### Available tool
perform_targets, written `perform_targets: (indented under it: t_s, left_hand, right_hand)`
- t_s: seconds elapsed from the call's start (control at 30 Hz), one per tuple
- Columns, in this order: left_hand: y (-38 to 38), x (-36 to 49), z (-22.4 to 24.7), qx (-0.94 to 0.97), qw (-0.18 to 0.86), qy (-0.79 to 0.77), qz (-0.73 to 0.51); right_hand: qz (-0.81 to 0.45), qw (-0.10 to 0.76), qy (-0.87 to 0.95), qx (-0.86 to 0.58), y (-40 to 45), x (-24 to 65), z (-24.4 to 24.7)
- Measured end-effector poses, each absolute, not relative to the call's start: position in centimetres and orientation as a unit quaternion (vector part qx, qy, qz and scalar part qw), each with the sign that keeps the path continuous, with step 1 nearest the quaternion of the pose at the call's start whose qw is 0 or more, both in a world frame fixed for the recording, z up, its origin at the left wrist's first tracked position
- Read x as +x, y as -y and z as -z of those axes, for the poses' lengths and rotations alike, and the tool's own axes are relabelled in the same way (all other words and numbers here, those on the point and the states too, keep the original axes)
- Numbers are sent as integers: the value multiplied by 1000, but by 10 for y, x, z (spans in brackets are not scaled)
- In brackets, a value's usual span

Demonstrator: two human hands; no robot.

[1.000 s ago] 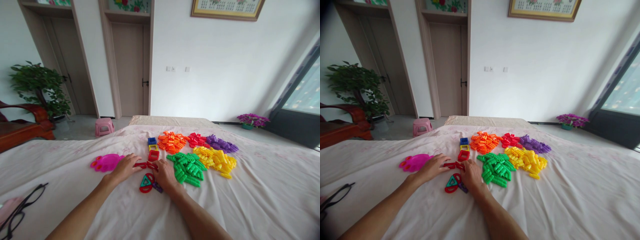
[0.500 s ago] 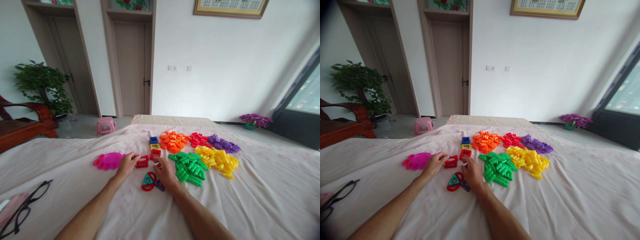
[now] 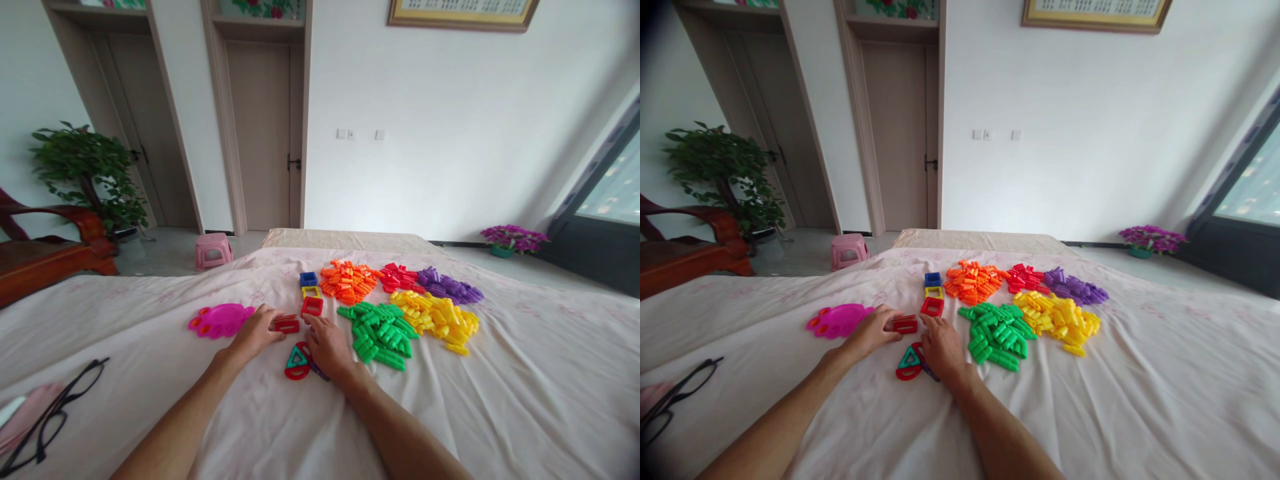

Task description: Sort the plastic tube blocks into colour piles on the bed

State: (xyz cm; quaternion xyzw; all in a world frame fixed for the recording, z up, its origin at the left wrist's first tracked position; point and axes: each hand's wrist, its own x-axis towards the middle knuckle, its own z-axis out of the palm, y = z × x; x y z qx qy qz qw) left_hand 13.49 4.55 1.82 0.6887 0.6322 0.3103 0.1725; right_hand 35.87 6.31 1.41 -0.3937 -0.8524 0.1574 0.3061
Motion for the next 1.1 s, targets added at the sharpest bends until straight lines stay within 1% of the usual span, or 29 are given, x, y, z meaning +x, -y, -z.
perform_targets:
  t_s: [0.23,0.7,0.9,1.03,1.1]
  left_hand:
    - [-50,134,-15,690,164,-640,-295]
    - [-42,147,-28,713,181,-597,-319]
    - [-41,148,-27,703,207,-595,-330]
    - [-41,148,-24,697,215,-595,-336]
    - [-41,148,-23,697,217,-594,-338]
  right_hand:
    - [-126,272,875,-380,-60,358,-20]
    - [-119,265,881,-374,-57,358,-25]
    - [-128,290,883,-345,-56,359,-26]
    - [-128,324,867,-357,-57,358,-23]
    - [-136,325,863,-361,-57,357,-22]
